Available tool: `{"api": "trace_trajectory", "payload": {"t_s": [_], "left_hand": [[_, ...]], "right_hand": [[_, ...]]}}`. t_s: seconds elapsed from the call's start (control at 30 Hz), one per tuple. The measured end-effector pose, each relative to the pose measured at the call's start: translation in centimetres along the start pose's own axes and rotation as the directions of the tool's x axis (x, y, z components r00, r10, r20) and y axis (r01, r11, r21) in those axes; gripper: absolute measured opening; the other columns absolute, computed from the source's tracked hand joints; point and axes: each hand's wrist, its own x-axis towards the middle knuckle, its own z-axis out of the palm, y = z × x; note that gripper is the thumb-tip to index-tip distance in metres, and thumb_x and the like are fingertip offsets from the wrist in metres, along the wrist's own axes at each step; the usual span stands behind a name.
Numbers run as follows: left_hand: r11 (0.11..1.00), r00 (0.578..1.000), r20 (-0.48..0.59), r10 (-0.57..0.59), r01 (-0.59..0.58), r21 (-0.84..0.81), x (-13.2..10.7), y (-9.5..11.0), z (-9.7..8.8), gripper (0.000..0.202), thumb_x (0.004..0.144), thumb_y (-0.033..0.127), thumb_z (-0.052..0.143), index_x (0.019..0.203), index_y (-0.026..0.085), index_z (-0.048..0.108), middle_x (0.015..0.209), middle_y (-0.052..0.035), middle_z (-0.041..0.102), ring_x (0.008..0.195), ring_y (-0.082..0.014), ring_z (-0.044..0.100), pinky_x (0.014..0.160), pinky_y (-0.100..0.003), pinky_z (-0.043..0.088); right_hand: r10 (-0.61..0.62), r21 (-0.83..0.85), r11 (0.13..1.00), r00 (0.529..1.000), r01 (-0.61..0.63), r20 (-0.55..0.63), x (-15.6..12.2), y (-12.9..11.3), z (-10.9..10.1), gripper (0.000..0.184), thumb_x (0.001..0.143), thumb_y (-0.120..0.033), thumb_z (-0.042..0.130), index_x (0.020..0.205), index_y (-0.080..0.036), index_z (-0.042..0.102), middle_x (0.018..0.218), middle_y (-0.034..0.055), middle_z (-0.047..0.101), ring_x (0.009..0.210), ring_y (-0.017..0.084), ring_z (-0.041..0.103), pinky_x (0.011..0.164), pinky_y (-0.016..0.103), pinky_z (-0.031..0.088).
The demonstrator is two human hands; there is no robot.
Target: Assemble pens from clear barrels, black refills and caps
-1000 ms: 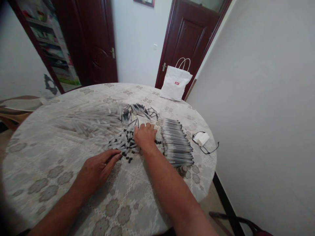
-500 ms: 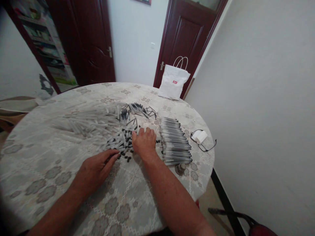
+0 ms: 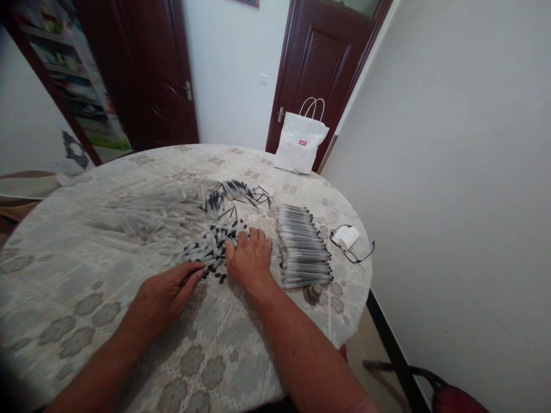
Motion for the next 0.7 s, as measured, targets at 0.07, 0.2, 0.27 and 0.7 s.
{"api": "trace_trajectory", "payload": {"t_s": [0.07, 0.2, 0.27, 0.7], "left_hand": [[1.000, 1.000, 0.003, -0.008, 0.008, 0.008, 0.0, -0.1, 0.0, 0.032, 0.100, 0.041, 0.050, 0.112, 0.022, 0.072, 0.105, -0.0052, 0.079, 0.089, -0.0231, 0.076, 0.084, -0.033, 0.057], [1.000, 1.000, 0.019, -0.009, 0.009, 0.013, -0.1, -0.4, 0.2, 0.031, 0.100, 0.040, 0.050, 0.114, 0.023, 0.072, 0.105, -0.0049, 0.079, 0.089, -0.0227, 0.076, 0.086, -0.033, 0.057], [1.000, 1.000, 0.023, -0.005, 0.005, 0.009, -0.1, -0.4, 0.3, 0.031, 0.100, 0.040, 0.050, 0.113, 0.022, 0.072, 0.106, -0.0051, 0.079, 0.090, -0.0226, 0.075, 0.086, -0.032, 0.057], [0.999, 0.999, 0.018, -0.041, 0.041, 0.005, 0.1, 0.4, -0.3, 0.034, 0.100, 0.042, 0.048, 0.111, 0.023, 0.073, 0.105, -0.0059, 0.080, 0.089, -0.0237, 0.076, 0.085, -0.034, 0.058]], "right_hand": [[0.043, -0.010, 0.999, 0.999, -0.043, -0.008, 0.0, 0.3, 0.1, 0.045, 0.101, -0.055, 0.048, 0.118, -0.019, 0.068, 0.127, 0.0189, 0.062, 0.124, 0.033, 0.049, 0.102, 0.050, 0.039], [0.097, 0.010, 0.995, 0.995, -0.098, 0.006, 0.0, 1.1, 1.3, 0.043, 0.099, -0.053, 0.053, 0.114, -0.016, 0.069, 0.124, 0.0208, 0.062, 0.120, 0.035, 0.052, 0.097, 0.048, 0.043], [0.050, 0.053, 0.997, 0.998, -0.048, -0.036, 0.0, 1.4, 1.9, 0.042, 0.100, -0.050, 0.052, 0.119, -0.016, 0.068, 0.130, 0.0204, 0.061, 0.123, 0.033, 0.052, 0.100, 0.046, 0.043], [0.060, 0.088, 0.994, 0.998, -0.059, -0.007, 0.8, 1.6, 3.7, 0.046, 0.103, -0.044, 0.048, 0.133, -0.011, 0.062, 0.139, 0.0232, 0.057, 0.133, 0.030, 0.047, 0.111, 0.045, 0.036]]}}
